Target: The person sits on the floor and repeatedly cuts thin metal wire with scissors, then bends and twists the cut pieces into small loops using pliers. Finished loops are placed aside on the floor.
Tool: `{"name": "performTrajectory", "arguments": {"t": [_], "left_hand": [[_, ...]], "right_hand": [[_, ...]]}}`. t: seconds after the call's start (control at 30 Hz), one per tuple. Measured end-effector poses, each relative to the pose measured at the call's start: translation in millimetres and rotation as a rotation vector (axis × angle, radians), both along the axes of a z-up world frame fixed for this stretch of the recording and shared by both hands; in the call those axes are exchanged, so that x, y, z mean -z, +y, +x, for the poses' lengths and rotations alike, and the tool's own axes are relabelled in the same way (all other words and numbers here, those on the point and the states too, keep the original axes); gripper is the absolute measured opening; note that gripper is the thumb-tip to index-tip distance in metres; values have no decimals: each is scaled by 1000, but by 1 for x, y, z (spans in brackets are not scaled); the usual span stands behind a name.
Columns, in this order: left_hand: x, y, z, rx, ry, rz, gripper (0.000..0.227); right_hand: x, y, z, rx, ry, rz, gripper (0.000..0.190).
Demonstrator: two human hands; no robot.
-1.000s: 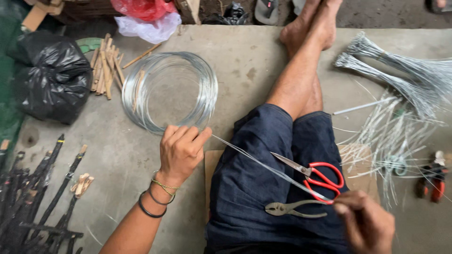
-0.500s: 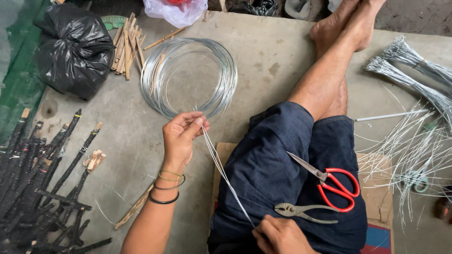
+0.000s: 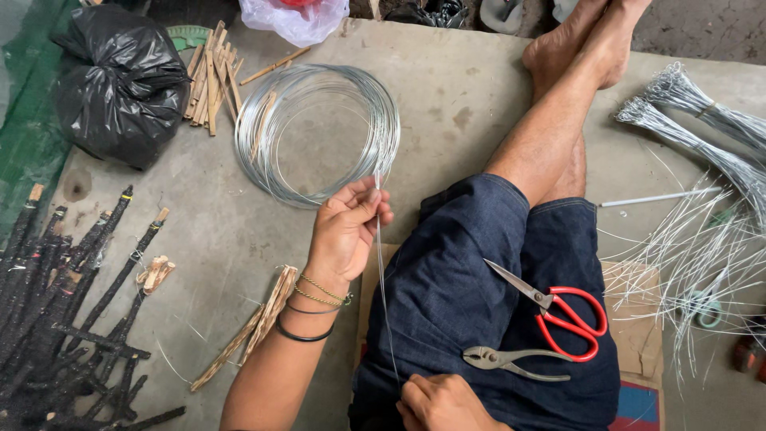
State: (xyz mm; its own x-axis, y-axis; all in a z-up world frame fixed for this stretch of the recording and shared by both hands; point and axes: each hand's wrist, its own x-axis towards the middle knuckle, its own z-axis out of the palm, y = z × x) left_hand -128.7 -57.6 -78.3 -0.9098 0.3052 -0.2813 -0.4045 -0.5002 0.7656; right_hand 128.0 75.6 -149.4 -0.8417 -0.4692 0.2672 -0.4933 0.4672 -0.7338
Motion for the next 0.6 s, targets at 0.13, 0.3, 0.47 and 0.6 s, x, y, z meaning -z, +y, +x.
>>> {"name": "performTrajectory", "arguments": {"t": [0.13,0.3,0.47,0.6], "left_hand": [[-8,3,2,144,-33,9,14],[-15,5,-8,195,-159,26,8],[-28,-20,-11,182,6,-186,12],[-32,-44,7,208,38,-376,17]], "right_hand": [[3,-3,-1,-43,63,3,28],[-10,6,-6,-157,-34,35,34],[-32,62,-7,285,6,-106,35],[-35,132,-8,847,-29,315,43]]}}
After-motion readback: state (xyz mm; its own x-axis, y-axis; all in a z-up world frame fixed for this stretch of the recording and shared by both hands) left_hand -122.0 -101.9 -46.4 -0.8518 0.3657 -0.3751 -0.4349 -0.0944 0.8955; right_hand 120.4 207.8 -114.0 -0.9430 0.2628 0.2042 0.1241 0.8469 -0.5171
